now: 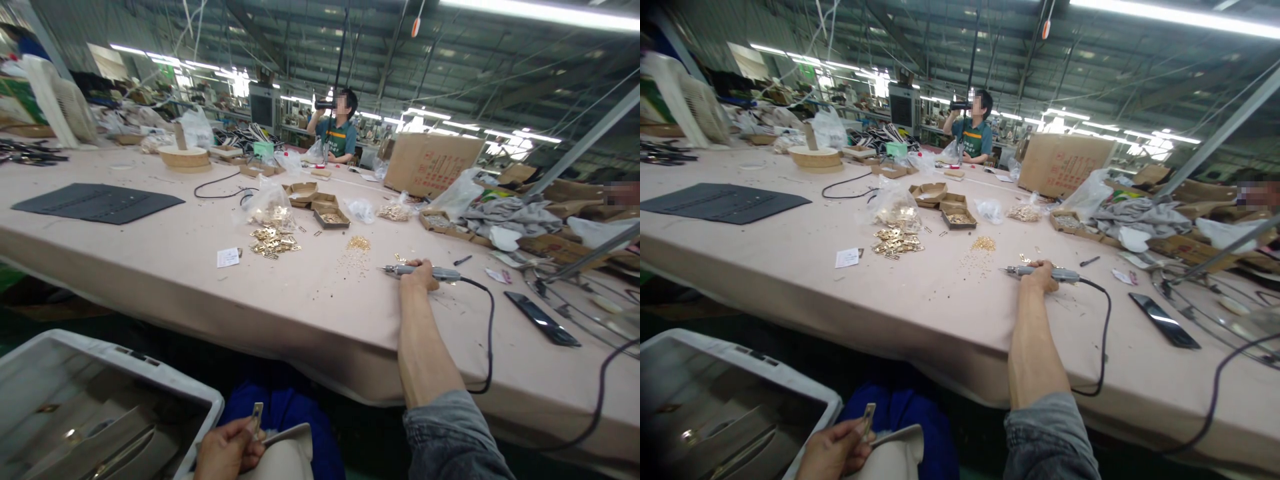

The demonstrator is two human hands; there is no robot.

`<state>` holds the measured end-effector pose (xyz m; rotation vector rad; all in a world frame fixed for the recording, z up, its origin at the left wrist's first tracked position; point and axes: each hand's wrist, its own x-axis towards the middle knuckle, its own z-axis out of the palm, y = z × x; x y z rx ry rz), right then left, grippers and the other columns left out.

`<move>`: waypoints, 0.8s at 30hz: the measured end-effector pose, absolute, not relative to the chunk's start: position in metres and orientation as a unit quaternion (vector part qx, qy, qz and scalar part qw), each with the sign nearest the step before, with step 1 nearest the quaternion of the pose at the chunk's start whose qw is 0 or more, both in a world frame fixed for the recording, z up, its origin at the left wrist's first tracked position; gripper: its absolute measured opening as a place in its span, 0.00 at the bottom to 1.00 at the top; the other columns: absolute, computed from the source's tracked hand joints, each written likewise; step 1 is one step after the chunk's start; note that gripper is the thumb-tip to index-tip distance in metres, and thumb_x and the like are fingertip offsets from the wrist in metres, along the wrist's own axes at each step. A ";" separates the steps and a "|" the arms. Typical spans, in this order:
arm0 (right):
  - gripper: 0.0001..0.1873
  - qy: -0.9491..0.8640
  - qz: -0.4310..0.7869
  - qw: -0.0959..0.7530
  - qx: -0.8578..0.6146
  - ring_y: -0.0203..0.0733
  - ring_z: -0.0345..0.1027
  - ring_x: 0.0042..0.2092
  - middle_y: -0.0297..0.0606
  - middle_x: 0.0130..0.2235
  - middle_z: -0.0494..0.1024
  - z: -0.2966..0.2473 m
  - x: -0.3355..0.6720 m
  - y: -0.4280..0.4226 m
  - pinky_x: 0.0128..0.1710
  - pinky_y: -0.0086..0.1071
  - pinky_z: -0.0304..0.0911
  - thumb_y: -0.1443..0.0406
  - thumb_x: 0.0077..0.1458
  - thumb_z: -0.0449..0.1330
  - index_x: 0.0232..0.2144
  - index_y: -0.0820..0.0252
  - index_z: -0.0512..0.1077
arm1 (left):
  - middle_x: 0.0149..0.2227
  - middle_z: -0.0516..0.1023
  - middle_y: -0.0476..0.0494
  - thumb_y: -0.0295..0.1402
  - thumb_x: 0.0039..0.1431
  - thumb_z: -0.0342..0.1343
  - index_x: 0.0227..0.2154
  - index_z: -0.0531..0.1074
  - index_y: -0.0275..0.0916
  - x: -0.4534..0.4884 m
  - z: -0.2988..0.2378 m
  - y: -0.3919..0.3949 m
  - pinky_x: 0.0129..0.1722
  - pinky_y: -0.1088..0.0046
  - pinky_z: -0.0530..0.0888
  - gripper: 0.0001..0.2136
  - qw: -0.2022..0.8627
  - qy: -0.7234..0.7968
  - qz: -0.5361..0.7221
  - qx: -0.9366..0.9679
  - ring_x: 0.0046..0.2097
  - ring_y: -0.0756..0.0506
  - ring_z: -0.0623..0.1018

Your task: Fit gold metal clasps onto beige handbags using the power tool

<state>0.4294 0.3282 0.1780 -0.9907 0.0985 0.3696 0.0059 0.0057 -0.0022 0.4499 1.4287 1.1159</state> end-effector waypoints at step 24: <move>0.17 0.041 0.241 0.892 -0.380 0.29 0.59 0.20 0.23 0.24 0.66 0.207 0.396 0.288 0.16 0.22 0.61 0.78 0.52 0.58 0.27 0.55 0.54 | 0.22 0.80 0.38 0.48 0.38 0.76 0.27 0.81 0.31 0.005 -0.009 0.006 0.20 0.74 0.74 0.23 0.586 0.592 0.510 0.212 0.21 0.46 0.77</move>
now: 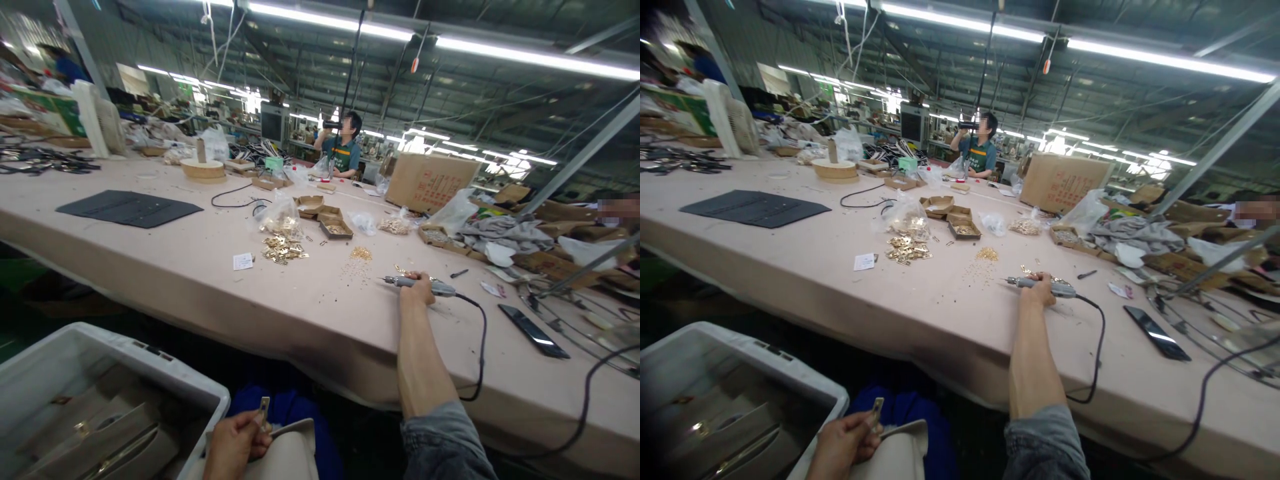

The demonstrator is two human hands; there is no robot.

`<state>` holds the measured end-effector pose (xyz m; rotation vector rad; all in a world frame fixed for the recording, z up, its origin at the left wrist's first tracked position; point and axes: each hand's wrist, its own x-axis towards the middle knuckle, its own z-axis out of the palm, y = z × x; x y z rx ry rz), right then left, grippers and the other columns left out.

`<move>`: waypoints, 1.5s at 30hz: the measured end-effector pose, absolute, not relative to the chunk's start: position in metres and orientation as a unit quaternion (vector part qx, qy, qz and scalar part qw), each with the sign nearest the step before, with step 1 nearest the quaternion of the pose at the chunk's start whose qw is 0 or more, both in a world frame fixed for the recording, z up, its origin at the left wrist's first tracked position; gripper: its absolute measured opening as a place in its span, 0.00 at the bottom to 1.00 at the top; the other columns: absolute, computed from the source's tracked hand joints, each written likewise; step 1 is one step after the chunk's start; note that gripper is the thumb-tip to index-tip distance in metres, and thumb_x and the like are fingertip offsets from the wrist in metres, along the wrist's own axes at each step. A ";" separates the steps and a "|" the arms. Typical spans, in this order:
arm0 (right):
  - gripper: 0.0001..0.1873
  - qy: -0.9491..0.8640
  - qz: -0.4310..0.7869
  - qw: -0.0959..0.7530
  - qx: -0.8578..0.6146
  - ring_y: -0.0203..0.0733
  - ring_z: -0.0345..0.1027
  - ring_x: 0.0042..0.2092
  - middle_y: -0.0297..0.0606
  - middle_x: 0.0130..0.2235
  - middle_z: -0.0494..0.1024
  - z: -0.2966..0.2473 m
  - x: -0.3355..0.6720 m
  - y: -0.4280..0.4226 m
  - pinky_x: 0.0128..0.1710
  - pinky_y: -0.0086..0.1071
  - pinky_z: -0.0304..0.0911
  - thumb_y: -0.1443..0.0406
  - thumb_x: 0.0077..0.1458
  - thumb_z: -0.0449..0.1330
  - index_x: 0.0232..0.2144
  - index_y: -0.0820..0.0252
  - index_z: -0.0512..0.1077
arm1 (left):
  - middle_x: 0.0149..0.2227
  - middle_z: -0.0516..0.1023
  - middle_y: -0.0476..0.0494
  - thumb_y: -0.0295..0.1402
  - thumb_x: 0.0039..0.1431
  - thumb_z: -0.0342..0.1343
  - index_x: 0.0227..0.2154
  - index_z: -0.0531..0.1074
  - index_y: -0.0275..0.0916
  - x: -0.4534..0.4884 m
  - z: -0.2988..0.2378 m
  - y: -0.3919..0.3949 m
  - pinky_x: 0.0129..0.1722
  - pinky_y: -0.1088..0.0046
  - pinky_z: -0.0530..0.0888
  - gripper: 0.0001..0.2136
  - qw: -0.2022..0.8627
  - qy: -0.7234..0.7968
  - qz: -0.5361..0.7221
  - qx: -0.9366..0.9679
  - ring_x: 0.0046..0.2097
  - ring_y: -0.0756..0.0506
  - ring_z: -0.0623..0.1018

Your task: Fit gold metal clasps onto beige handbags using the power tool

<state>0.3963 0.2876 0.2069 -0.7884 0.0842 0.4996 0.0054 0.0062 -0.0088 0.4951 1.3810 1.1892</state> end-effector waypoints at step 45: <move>0.13 -0.488 0.391 0.650 -0.431 0.33 0.65 0.23 0.31 0.27 0.74 0.106 0.098 0.048 0.24 0.31 0.65 0.58 0.57 0.69 0.33 0.59 0.71 | 0.21 0.80 0.42 0.21 0.65 0.56 0.27 0.78 0.31 0.014 0.020 -0.009 0.25 0.72 0.81 0.11 0.622 0.608 0.443 0.218 0.22 0.47 0.81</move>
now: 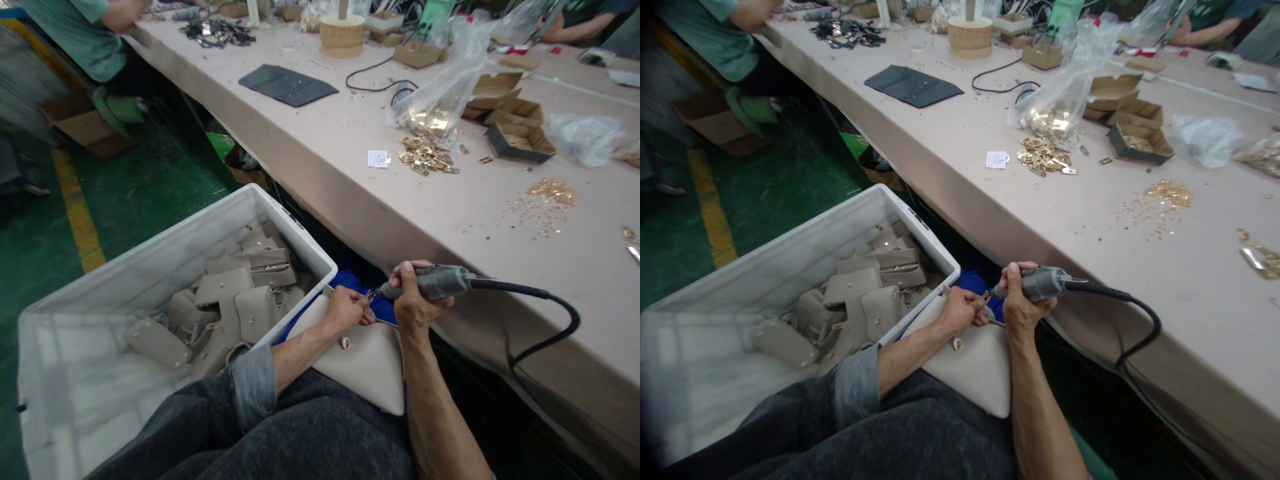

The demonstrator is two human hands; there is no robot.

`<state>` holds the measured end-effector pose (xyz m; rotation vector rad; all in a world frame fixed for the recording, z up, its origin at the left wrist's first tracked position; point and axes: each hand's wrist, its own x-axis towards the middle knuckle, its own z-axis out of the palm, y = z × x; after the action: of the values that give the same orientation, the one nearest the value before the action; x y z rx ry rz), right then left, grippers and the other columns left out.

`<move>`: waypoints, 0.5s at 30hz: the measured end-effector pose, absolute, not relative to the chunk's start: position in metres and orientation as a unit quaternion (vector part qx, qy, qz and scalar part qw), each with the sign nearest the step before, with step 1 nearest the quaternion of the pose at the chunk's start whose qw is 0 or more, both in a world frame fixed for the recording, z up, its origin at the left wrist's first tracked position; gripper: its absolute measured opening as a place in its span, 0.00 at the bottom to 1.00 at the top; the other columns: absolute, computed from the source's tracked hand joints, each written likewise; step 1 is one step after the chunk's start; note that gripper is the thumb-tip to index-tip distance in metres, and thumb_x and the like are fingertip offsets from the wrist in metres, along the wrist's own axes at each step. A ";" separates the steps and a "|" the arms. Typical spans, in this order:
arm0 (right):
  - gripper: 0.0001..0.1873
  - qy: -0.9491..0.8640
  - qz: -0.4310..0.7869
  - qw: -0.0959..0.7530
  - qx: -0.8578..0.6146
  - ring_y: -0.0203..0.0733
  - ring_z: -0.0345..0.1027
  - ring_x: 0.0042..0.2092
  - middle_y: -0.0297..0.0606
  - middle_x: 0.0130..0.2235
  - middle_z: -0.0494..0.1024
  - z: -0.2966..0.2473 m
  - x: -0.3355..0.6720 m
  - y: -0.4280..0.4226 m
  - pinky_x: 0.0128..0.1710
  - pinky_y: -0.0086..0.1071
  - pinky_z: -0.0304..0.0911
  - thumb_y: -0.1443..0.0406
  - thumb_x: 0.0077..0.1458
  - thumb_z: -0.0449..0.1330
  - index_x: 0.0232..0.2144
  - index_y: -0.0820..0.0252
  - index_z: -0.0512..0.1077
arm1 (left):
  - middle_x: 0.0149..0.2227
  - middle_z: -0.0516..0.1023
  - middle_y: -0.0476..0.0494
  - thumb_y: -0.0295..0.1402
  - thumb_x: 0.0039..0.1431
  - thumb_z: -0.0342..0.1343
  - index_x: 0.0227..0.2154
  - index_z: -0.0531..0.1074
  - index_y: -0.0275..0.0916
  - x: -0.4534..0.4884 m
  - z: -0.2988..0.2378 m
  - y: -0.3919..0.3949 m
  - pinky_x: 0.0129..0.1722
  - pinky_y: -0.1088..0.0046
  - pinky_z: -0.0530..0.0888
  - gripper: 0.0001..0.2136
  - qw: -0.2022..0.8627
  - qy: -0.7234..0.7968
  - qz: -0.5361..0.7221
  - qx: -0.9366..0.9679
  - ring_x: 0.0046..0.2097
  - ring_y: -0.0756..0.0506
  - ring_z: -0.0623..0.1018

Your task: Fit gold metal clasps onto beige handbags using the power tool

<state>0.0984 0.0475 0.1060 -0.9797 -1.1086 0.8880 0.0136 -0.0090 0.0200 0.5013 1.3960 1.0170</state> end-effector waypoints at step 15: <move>0.15 -0.522 0.469 0.571 -0.427 0.31 0.62 0.20 0.29 0.23 0.72 0.115 0.107 0.040 0.19 0.28 0.60 0.59 0.51 0.74 0.30 0.61 0.73 | 0.21 0.79 0.44 0.24 0.63 0.56 0.25 0.79 0.34 0.023 0.021 -0.021 0.27 0.74 0.78 0.11 0.618 0.590 0.454 0.253 0.22 0.49 0.78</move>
<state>0.1073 0.0398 0.1150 -1.0009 -1.2253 1.1002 0.0233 -0.0207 0.0214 0.5823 1.3583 1.0441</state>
